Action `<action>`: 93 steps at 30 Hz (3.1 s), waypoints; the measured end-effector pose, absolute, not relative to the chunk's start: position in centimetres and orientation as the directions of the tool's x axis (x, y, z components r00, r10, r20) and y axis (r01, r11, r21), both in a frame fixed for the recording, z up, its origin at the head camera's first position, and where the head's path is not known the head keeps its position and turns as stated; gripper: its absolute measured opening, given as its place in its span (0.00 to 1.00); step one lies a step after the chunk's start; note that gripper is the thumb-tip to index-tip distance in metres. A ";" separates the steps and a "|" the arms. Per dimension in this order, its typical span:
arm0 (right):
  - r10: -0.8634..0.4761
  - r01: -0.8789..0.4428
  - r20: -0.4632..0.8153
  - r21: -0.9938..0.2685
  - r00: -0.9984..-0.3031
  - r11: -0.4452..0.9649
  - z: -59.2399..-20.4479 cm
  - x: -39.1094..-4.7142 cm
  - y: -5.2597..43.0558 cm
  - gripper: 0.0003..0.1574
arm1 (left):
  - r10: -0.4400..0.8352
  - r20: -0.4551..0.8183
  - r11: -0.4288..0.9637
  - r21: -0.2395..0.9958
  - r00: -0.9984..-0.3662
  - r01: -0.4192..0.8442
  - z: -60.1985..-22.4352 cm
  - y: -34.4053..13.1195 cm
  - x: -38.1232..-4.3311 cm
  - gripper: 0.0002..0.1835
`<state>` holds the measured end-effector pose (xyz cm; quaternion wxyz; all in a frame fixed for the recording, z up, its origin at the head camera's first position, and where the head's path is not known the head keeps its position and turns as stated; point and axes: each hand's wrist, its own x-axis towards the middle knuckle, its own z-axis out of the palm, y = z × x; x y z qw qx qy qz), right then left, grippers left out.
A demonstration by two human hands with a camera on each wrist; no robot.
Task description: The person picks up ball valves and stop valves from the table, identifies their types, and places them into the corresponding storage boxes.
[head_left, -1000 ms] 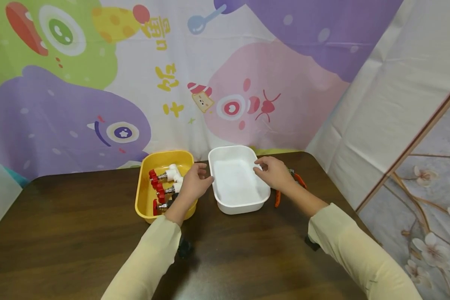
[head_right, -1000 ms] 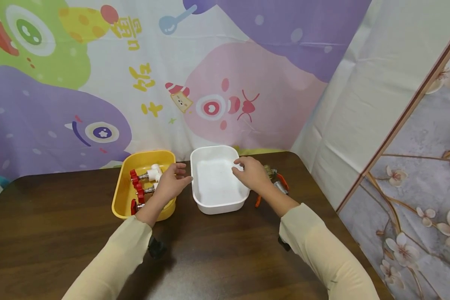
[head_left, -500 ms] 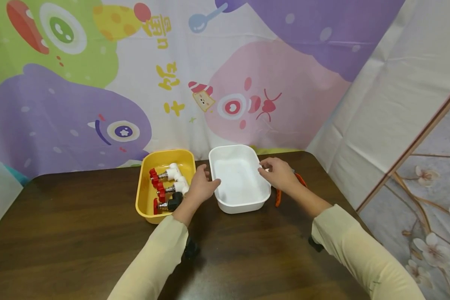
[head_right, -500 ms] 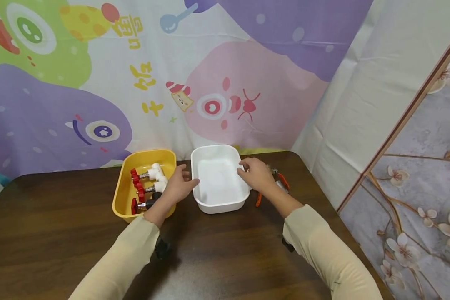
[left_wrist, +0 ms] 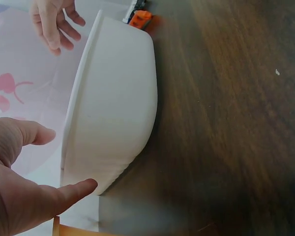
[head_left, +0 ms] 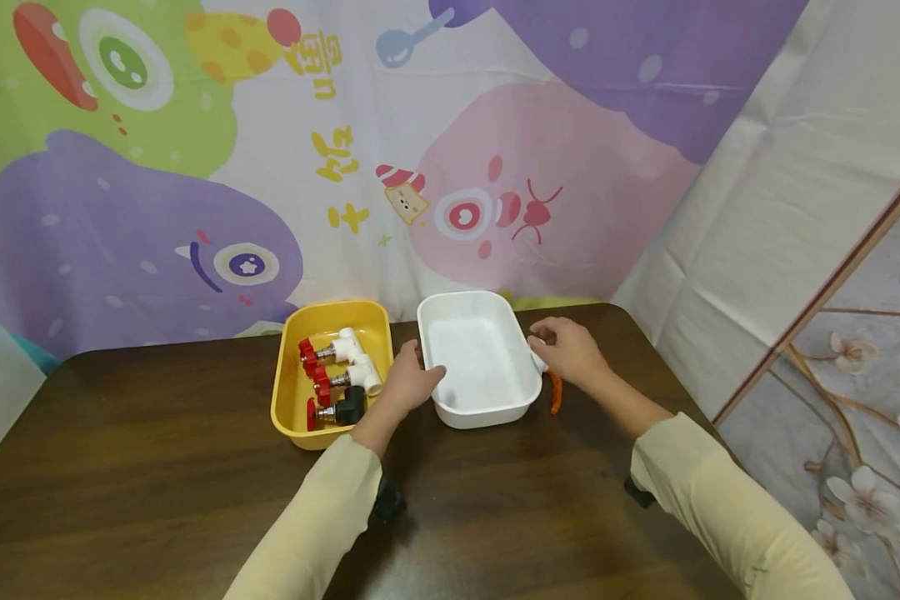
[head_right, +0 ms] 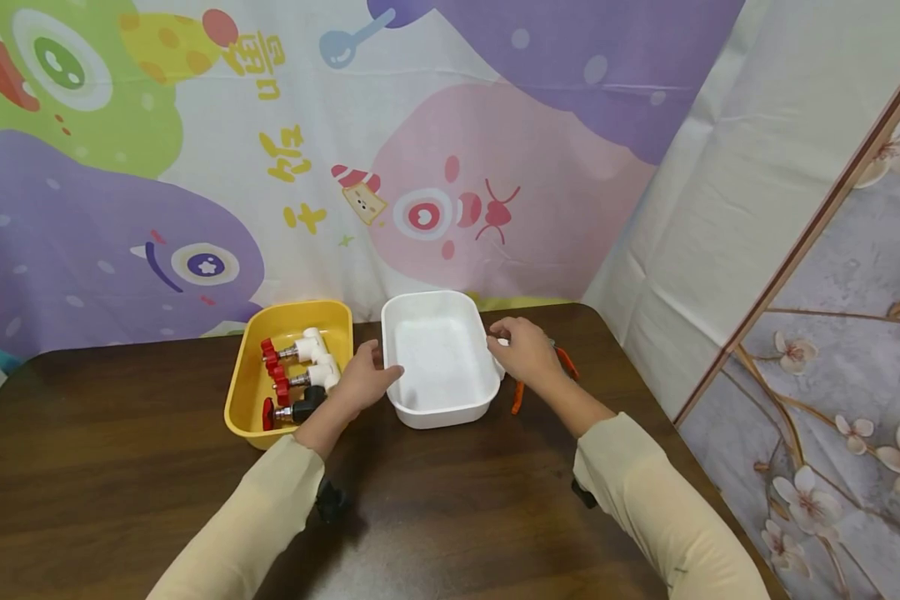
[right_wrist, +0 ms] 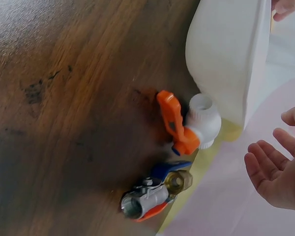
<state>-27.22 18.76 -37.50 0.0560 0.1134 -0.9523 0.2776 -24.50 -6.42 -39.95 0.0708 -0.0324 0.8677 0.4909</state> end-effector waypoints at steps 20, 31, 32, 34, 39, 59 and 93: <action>-0.098 -0.144 0.118 -0.497 -0.988 0.856 -38.3 -28.0 22.7 0.24 | 0.042 -0.152 0.468 0.876 -0.987 -0.115 -41.2 -6.1 -24.0 0.33; -0.060 -0.097 0.095 -0.455 -0.994 0.885 -38.8 -27.9 24.8 0.26 | 0.033 -0.169 0.441 0.887 -0.985 -0.138 -41.2 -6.0 -23.9 0.36; -0.054 -0.091 0.094 -0.453 -0.994 0.887 -39.0 -27.9 25.1 0.26 | 0.033 -0.172 0.437 0.889 -0.985 -0.141 -41.1 -5.9 -23.9 0.36; -0.040 -0.077 0.090 -0.449 -0.995 0.890 -39.3 -28.1 25.6 0.27 | 0.037 -0.173 0.429 0.892 -0.984 -0.141 -41.0 -5.9 -23.8 0.36; -0.020 -0.051 0.075 -0.437 -0.997 0.898 -39.8 -28.2 26.6 0.29 | 0.046 -0.163 0.419 0.899 -0.986 -0.129 -41.0 -5.8 -23.9 0.35; -0.022 0.003 -0.060 -0.383 -0.998 0.924 -41.3 -28.0 27.8 0.40 | 0.027 -0.174 0.434 0.889 -0.984 -0.145 -41.1 -5.9 -24.0 0.35; -0.053 -0.026 -0.071 -0.334 -0.996 0.942 -43.9 -29.1 27.8 0.40 | 0.018 -0.183 0.450 0.880 -0.983 -0.156 -41.4 -5.7 -24.1 0.35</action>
